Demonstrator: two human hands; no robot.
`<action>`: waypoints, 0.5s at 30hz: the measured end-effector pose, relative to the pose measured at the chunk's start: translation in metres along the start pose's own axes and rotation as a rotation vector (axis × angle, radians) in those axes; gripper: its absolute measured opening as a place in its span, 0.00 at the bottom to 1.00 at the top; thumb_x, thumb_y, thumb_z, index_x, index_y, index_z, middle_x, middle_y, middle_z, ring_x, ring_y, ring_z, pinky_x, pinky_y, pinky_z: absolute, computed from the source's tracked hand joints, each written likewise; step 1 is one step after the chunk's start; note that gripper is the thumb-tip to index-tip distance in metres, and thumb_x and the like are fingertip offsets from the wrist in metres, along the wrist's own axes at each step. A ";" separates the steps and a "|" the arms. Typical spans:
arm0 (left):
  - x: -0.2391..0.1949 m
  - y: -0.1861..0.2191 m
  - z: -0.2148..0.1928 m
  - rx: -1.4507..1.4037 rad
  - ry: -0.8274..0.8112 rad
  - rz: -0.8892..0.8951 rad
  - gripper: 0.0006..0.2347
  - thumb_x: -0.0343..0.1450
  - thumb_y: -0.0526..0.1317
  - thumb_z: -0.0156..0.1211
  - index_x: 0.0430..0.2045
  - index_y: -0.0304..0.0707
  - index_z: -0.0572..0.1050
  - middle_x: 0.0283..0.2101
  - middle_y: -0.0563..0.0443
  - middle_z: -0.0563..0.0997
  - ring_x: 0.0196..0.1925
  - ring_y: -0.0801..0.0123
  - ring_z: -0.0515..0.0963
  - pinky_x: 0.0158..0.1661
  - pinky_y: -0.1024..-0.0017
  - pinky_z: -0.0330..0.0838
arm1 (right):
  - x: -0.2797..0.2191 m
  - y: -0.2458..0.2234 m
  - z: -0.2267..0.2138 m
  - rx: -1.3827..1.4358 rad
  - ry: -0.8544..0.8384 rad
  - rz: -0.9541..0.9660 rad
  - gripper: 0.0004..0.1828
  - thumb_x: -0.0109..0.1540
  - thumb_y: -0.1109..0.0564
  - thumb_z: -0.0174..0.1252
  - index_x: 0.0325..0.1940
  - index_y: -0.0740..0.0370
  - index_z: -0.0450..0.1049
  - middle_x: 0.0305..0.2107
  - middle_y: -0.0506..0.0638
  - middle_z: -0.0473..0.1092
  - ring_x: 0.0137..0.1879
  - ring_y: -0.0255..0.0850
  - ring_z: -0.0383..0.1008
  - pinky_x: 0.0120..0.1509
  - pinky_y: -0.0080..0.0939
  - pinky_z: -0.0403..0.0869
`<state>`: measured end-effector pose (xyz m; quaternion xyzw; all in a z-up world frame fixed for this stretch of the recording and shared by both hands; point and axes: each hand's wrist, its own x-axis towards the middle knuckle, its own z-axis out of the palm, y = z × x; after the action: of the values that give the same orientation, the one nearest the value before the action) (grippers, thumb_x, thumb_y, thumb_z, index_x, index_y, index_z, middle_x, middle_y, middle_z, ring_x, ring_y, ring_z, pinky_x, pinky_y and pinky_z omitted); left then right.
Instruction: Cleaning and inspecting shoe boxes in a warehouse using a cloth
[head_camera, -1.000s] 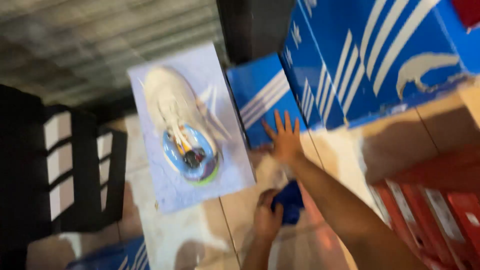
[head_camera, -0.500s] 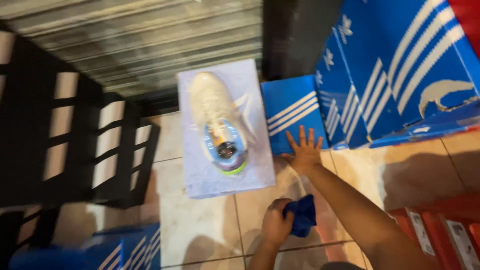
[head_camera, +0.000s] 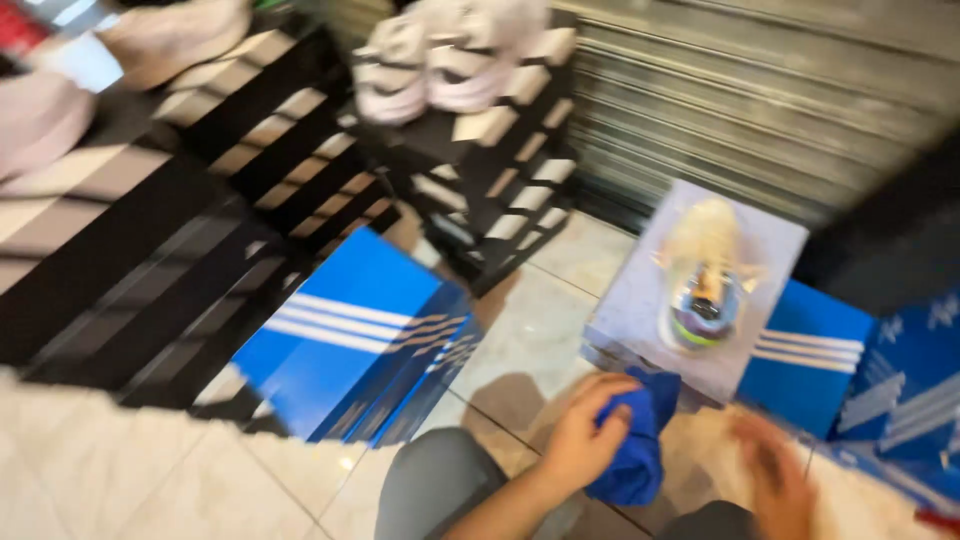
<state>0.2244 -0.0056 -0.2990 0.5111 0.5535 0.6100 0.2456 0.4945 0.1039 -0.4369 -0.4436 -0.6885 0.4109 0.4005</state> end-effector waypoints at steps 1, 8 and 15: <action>-0.009 0.009 -0.015 0.005 0.037 0.006 0.11 0.75 0.34 0.51 0.49 0.37 0.76 0.53 0.44 0.78 0.58 0.55 0.77 0.62 0.61 0.67 | -0.010 0.015 0.022 0.000 -0.029 -0.024 0.12 0.70 0.57 0.53 0.54 0.61 0.76 0.57 0.52 0.75 0.65 0.41 0.73 0.70 0.39 0.69; -0.054 0.057 -0.150 0.020 -0.002 -0.058 0.28 0.78 0.58 0.35 0.63 0.35 0.66 0.67 0.38 0.70 0.70 0.56 0.69 0.69 0.61 0.59 | -0.041 -0.171 0.195 0.202 -0.321 0.142 0.45 0.55 0.51 0.61 0.75 0.61 0.55 0.66 0.58 0.62 0.69 0.43 0.63 0.72 0.44 0.63; -0.093 0.004 -0.374 0.784 1.014 -0.403 0.31 0.74 0.47 0.61 0.69 0.29 0.57 0.71 0.14 0.54 0.72 0.18 0.49 0.68 0.31 0.43 | 0.037 -0.338 0.324 0.273 -0.652 -0.713 0.33 0.62 0.54 0.63 0.69 0.68 0.66 0.67 0.70 0.61 0.74 0.65 0.58 0.76 0.66 0.54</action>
<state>-0.0766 -0.2460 -0.2776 0.0992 0.8655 0.4709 -0.1395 0.0919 -0.0200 -0.2292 0.0275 -0.8265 0.4521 0.3343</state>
